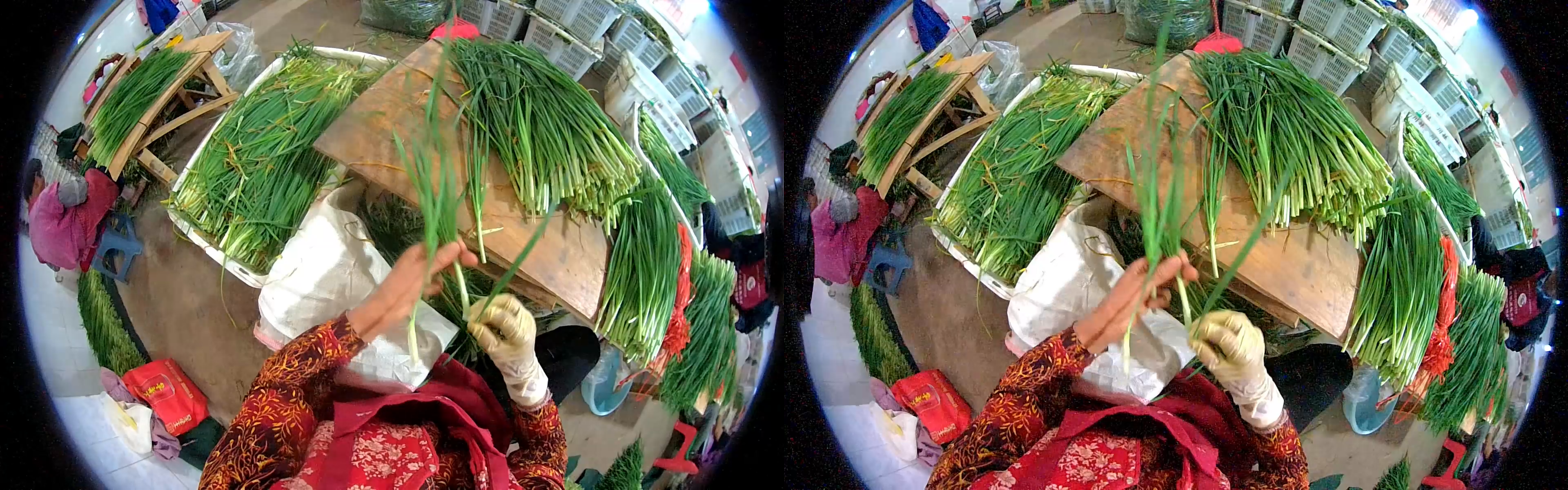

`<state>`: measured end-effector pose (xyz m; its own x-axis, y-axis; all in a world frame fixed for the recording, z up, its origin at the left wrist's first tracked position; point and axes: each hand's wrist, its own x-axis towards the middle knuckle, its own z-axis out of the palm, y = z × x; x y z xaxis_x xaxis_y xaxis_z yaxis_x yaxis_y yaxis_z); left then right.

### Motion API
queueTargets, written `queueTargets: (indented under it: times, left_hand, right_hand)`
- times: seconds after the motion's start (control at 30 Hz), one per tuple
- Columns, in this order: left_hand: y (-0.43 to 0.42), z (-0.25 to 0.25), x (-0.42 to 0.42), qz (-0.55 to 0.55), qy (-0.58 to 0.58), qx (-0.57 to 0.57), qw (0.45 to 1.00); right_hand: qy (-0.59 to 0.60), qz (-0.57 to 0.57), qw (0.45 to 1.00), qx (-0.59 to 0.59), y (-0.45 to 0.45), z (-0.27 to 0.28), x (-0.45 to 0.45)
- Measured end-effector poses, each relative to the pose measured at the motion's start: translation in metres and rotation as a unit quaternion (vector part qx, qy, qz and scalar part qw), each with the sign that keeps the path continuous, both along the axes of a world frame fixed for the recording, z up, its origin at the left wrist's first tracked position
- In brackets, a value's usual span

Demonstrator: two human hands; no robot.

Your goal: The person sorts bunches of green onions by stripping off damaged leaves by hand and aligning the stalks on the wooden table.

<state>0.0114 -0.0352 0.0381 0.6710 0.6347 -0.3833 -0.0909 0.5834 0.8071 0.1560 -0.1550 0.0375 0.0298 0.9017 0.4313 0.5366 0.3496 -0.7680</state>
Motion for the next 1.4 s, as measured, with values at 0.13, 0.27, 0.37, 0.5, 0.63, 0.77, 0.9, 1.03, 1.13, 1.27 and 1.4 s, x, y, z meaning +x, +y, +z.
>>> queueTargets:
  times: [0.13, 0.27, 0.37, 0.5, 0.63, 0.77, 0.9, 1.03, 1.13, 1.27, 1.4]
  left_hand:
    - [0.033, 0.009, -0.009, 0.211, -0.118, 0.133, 0.961]
    - [0.028, 0.007, 0.011, 0.179, -0.291, 0.004, 0.94]
    - [0.006, -0.026, 0.02, 0.119, -0.297, -0.1, 0.942]
    - [-0.001, -0.036, 0.02, 0.119, -0.171, -0.113, 0.972]
    - [0.003, -0.035, 0.023, 0.113, -0.108, -0.074, 0.985]
    - [0.005, -0.044, 0.029, 0.074, -0.067, -0.041, 0.994]
    - [-0.002, -0.031, 0.025, 0.045, -0.088, -0.053, 0.994]
    - [-0.012, -0.027, 0.024, 0.001, -0.121, -0.039, 0.992]
    - [-0.016, -0.02, 0.024, 0.025, -0.114, -0.018, 0.993]
    - [-0.01, -0.021, 0.019, 0.012, -0.107, 0.024, 0.994]
    - [-0.005, -0.027, 0.02, 0.035, -0.039, 0.066, 0.996]
  right_hand:
    - [-0.196, 0.159, 0.915, -0.315, -0.02, -0.008, -0.004]
    - [-0.205, -0.063, 0.924, -0.317, -0.009, -0.009, 0.014]
    - [-0.146, -0.187, 0.932, -0.274, 0.025, 0.005, 0.022]
    - [0.023, -0.145, 0.933, -0.328, 0.05, -0.005, 0.017]
    - [-0.1, -0.141, 0.958, -0.227, 0.038, 0.01, 0.001]
    - [-0.191, -0.108, 0.942, -0.253, 0.021, 0.023, -0.003]
    - [0.101, -0.1, 0.935, -0.326, 0.023, 0.029, 0.01]
    - [0.081, -0.145, 0.981, -0.097, 0.047, 0.007, 0.015]
    - [0.273, -0.121, 0.933, -0.201, 0.055, 0.002, 0.012]
    - [0.367, -0.112, 0.903, -0.195, 0.052, 0.007, 0.009]
    - [0.33, -0.139, 0.92, -0.157, 0.037, 0.026, 0.018]
